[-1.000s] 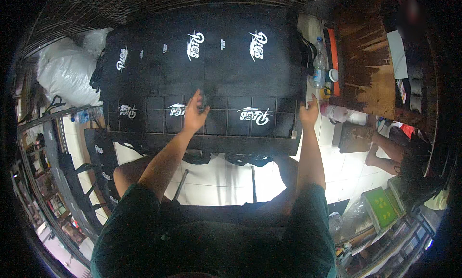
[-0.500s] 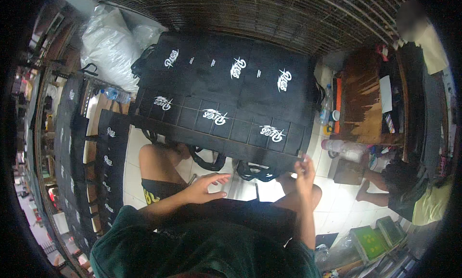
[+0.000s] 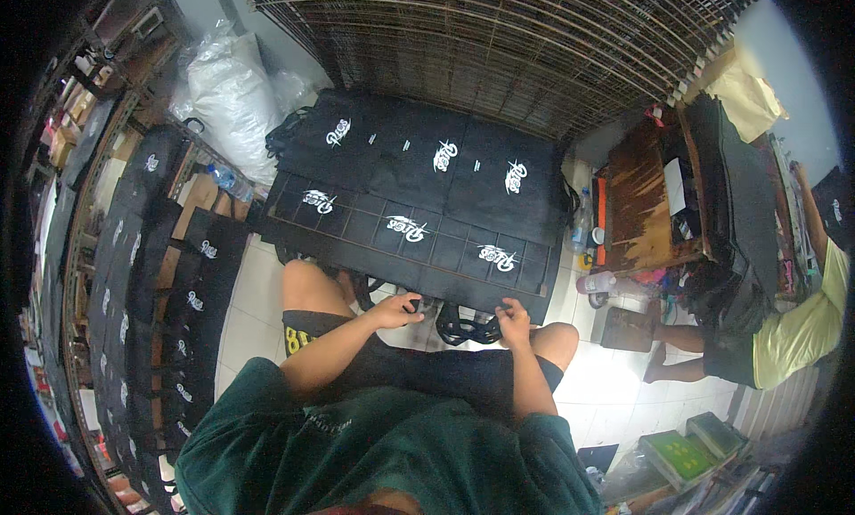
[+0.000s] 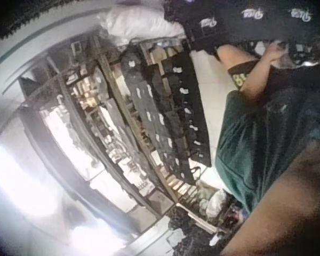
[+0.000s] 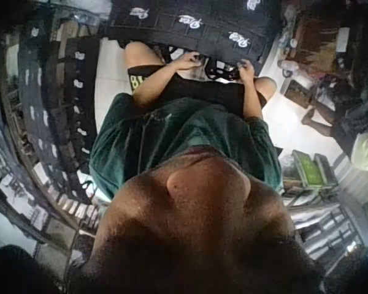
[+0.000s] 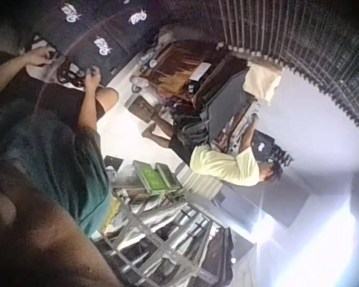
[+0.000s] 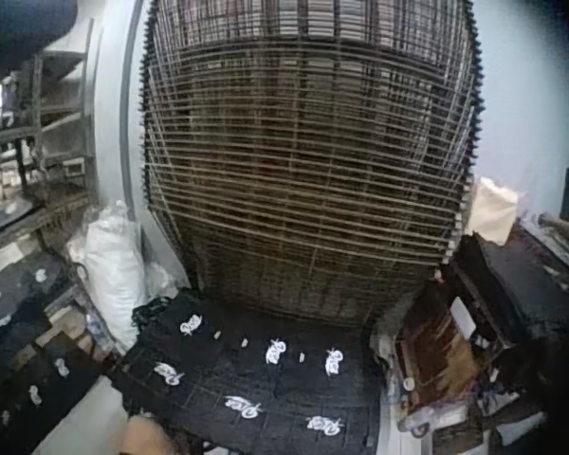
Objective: The person repeatedly folds black tote bags on the floor, aligning edges and smoothing the fabric. They handle each bag one at a time, stacking the folded bags into a growing pile.
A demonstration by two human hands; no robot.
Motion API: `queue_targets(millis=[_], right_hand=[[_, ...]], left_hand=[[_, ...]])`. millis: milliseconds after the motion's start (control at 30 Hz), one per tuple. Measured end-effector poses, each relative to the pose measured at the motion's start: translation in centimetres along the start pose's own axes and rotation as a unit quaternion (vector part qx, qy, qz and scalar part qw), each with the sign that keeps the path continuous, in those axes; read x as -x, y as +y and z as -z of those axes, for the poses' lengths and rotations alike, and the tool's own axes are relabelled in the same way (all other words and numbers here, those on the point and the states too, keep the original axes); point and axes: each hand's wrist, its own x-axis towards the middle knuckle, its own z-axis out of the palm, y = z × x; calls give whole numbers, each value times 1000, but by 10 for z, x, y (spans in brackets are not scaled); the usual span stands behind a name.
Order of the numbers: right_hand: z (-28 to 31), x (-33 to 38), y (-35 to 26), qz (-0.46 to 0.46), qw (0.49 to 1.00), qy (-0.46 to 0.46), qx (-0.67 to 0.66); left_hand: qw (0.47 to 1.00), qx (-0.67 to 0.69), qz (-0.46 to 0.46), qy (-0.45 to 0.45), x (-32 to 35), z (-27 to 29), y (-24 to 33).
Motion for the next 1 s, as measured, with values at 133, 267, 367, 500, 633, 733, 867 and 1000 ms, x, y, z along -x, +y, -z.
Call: queue_targets(millis=[133, 267, 367, 500, 633, 733, 867, 1000], right_hand=[[-1, 1, 8, 22, 998, 0, 51], [-5, 14, -17, 31, 989, -54, 131], [0, 16, -21, 17, 987, -80, 141], [3, 15, -15, 12, 987, -90, 129], [2, 8, -5, -17, 988, -107, 108], [-5, 9, -7, -15, 989, -117, 93], [-11, -6, 22, -17, 988, -130, 78], [-13, -11, 40, -17, 990, -136, 36]], left_hand=[[999, 38, 29, -10, -4, 0, 3], [997, 58, 52, 5, -10, -3, -11], [997, 53, 48, 4, -10, -4, -8], [997, 39, 66, -13, -6, 0, 5], [996, 37, 78, -17, -5, -2, 8], [996, 19, 84, -4, -3, 1, 0], [996, 4, 83, 10, -6, -4, -7], [997, 2, 75, 33, -11, -11, -22]])
